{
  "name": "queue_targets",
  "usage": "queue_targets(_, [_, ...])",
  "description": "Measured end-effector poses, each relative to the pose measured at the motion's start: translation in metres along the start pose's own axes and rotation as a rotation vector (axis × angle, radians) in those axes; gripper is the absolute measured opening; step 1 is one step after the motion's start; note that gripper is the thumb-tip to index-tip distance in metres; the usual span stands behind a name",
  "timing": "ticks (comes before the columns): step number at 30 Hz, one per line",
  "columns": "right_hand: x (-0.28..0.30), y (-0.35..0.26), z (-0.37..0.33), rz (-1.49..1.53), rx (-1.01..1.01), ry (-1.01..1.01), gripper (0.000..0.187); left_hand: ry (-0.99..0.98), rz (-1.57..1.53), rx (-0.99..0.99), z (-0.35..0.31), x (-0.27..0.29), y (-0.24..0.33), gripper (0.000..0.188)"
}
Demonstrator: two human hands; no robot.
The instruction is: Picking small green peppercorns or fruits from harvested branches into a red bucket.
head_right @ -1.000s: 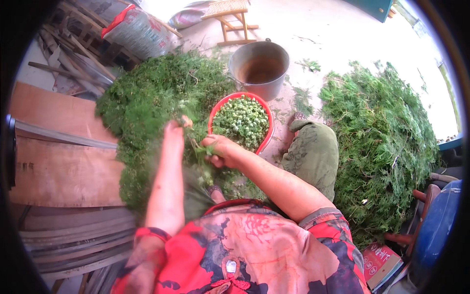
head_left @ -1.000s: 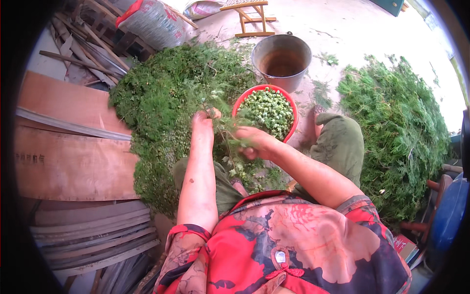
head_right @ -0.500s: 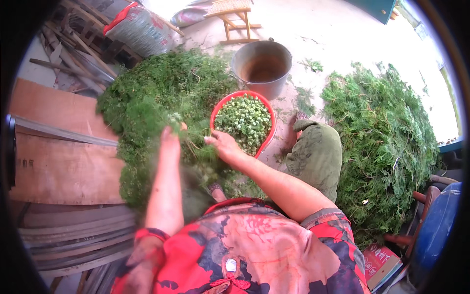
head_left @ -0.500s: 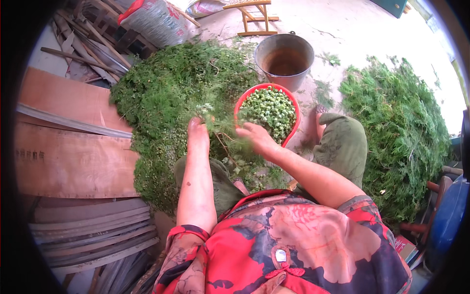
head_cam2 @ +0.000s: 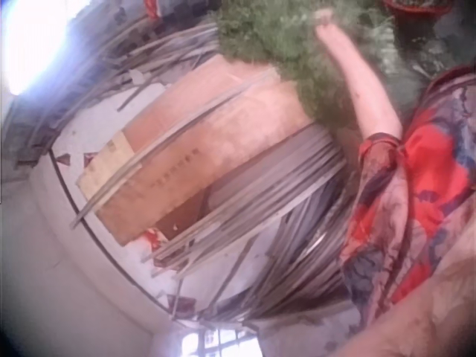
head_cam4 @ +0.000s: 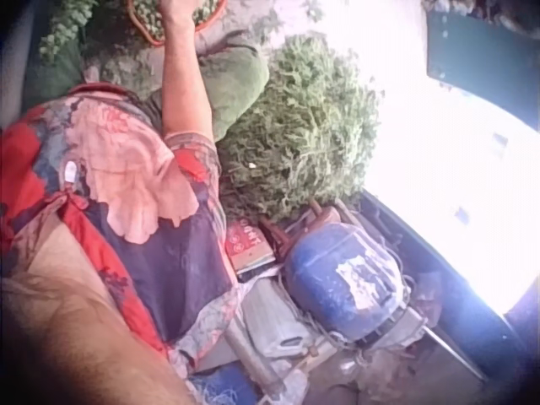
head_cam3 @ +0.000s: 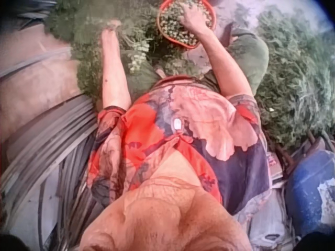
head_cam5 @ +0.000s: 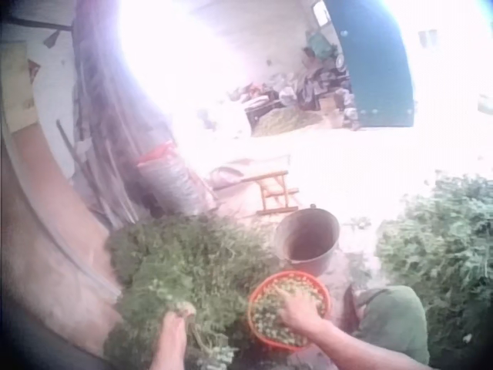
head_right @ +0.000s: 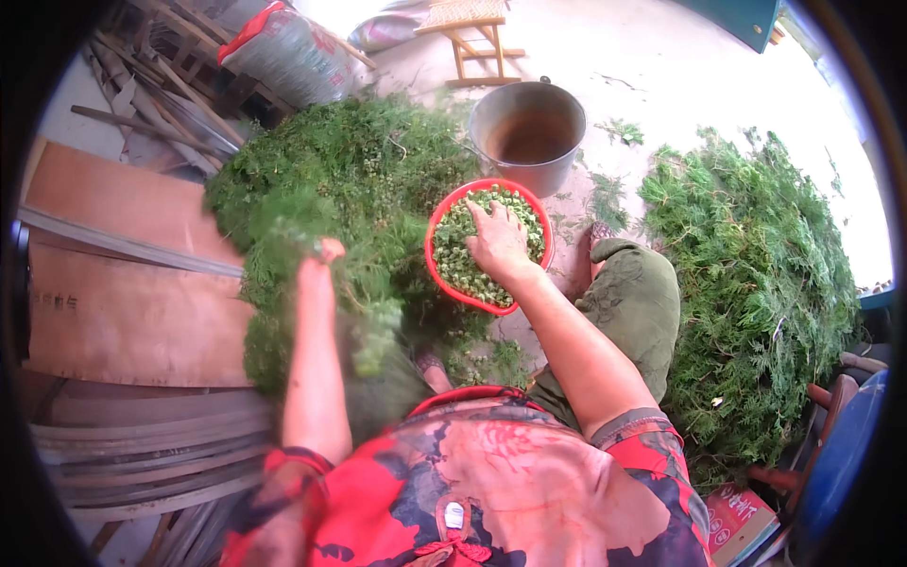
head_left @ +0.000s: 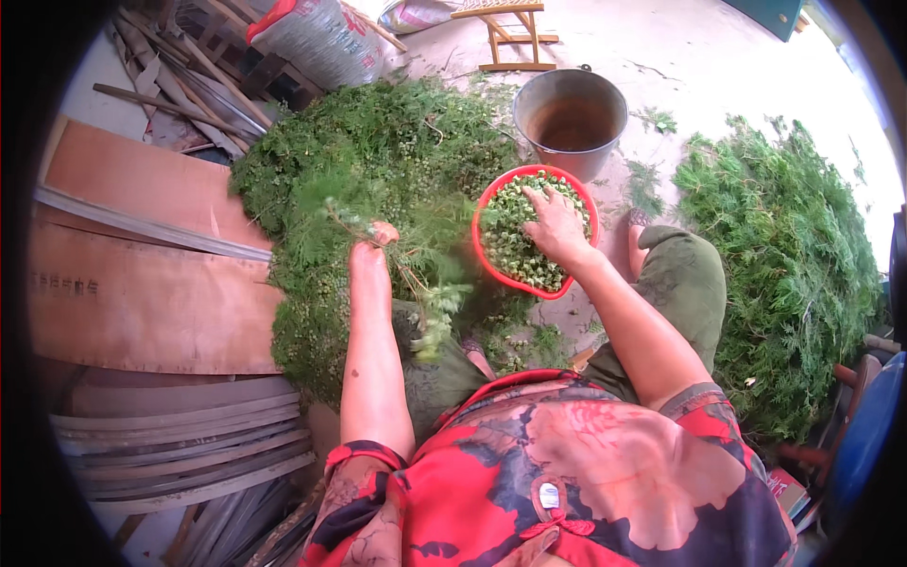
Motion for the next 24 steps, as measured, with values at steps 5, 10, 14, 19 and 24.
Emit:
queue_targets(5, [-0.039, -0.026, -0.021, 0.479, -0.203, -0.462, 0.021, 0.022, -0.537, 0.336, 0.006, -0.016, -0.033, 0.009])
queue_targets(10, [-0.049, -0.065, -0.047, 1.063, -0.373, -0.712, 0.039, 0.091, -1.164, 0.803, -0.027, -0.098, -0.020, 0.015])
queue_targets(14, [-0.053, -0.067, -0.064, 1.121, -0.663, -0.751, 0.024, 0.035, -1.247, 0.798, -0.036, -0.110, -0.042, 0.014])
queue_targets(19, [-0.073, -0.048, -0.053, 1.174, -0.478, -0.586, 0.024, -0.099, -0.888, 0.633, -0.035, -0.104, -0.039, 0.028])
queue_targets(24, [-0.020, -0.039, -0.029, 0.355, 0.145, -0.234, 0.023, 0.289, -0.300, 0.303, -0.023, -0.044, -0.004, 0.018])
Point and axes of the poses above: each hand's wrist, its own z-axis towards the middle knuckle, its own x-axis out of the back of the hand, y = z × x, the point moved 8 cm from there along z, towards the middle knuckle, and after that the axes turned 6 degrees about y, right-handed, at the moved point
